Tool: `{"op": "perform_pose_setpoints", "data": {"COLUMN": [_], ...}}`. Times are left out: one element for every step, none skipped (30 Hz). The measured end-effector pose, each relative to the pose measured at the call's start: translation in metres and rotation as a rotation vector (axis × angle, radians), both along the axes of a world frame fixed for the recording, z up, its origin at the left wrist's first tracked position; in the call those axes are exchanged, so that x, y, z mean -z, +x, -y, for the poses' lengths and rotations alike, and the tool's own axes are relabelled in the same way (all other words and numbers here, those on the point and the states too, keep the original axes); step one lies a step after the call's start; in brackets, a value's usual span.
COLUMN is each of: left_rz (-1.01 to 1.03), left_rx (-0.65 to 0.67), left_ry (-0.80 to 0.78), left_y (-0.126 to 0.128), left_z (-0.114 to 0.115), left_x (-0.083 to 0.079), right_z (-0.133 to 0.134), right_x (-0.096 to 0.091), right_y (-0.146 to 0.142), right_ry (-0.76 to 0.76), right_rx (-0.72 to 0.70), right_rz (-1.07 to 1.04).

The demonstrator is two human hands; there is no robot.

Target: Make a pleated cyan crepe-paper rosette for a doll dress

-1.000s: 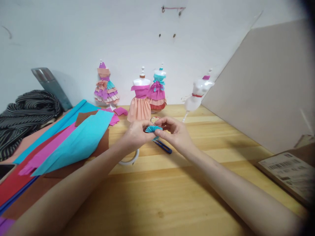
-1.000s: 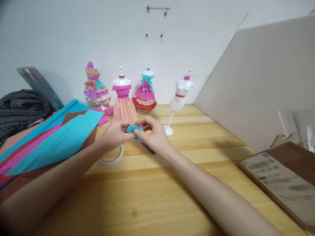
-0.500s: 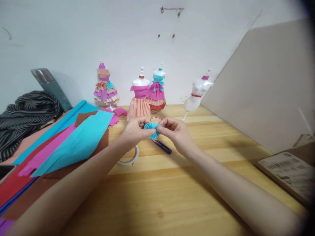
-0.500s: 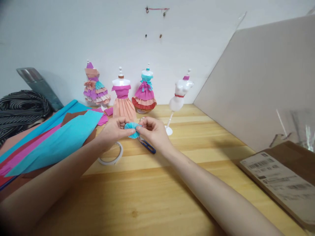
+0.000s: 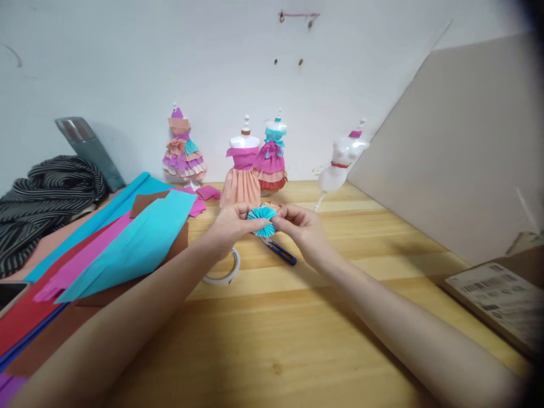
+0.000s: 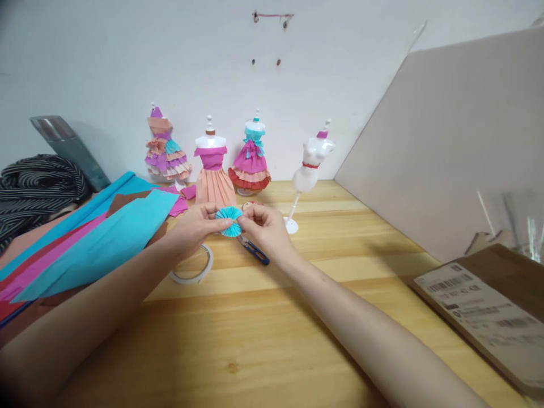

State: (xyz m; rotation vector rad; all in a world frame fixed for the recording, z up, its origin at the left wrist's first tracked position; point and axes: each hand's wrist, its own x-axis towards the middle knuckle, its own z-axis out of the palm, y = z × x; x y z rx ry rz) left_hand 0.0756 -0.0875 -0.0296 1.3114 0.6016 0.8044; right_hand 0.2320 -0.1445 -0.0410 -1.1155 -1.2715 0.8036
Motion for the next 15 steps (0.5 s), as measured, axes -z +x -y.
{"op": "perform_pose_setpoints", "data": {"left_rz": [0.000, 0.000, -0.002, -0.004, -0.003, 0.002, 0.011, 0.024, 0.039, 0.054, 0.068, 0.080, 0.093, 0.103, 0.104], "left_rx": [0.011, 0.020, 0.025, 0.028, 0.026, 0.019, 0.011, 0.000, -0.011, -0.016, -0.015, -0.008, 0.000, 0.010, 0.022], "left_ry": [0.002, 0.006, 0.008, 0.007, 0.004, -0.003, -0.013, -0.025, -0.038, -0.053, -0.068, -0.081, -0.088, -0.089, -0.078], "left_y": [0.0002, 0.0003, 0.0005, 0.0007, 0.0009, 0.0011, 0.0012, 0.0011, 0.0010, 0.0007, 0.0003, -0.0002, -0.0006, -0.0010, -0.0013], "left_z": [0.0002, 0.0004, 0.0005, 0.0006, 0.0005, 0.0004, 0.0003, 0.0001, -0.0001, -0.0003, -0.0004, -0.0006, -0.0008, -0.0011, -0.0014], "left_x": [0.0007, 0.0012, 0.0017, 0.0021, 0.0023, 0.0025, 0.0024, 0.0021, 0.0016, 0.0009, 0.0000, -0.0008, -0.0014, -0.0019, -0.0021], "right_z": [0.0004, 0.0008, 0.0009, 0.0010, 0.0009, 0.0007, 0.0004, 0.0002, -0.0001, -0.0003, -0.0004, -0.0005, -0.0006, -0.0005, -0.0004], "right_x": [-0.0008, -0.0016, -0.0020, -0.0022, -0.0021, -0.0018, -0.0012, -0.0006, 0.0001, 0.0006, 0.0009, 0.0010, 0.0008, 0.0004, -0.0002], "right_y": [0.0001, 0.0004, 0.0006, 0.0008, 0.0007, 0.0006, 0.0004, 0.0003, 0.0004, 0.0009, 0.0015, 0.0023, 0.0032, 0.0040, 0.0046], "right_ry": [0.010, 0.021, 0.032, 0.038, 0.035, 0.027, 0.019, 0.011, 0.007, 0.010, 0.021, 0.035, 0.046, 0.052, 0.052], "right_rx": [0.003, 0.005, 0.007, 0.009, 0.009, 0.007, 0.005, 0.002, -0.005, -0.013, -0.023, -0.031, -0.037, -0.041, -0.042], "right_rz": [0.002, 0.005, 0.008, 0.008, 0.005, -0.003, -0.014, -0.025, -0.035, -0.043, -0.052, -0.060, -0.066, -0.068, -0.064]}}
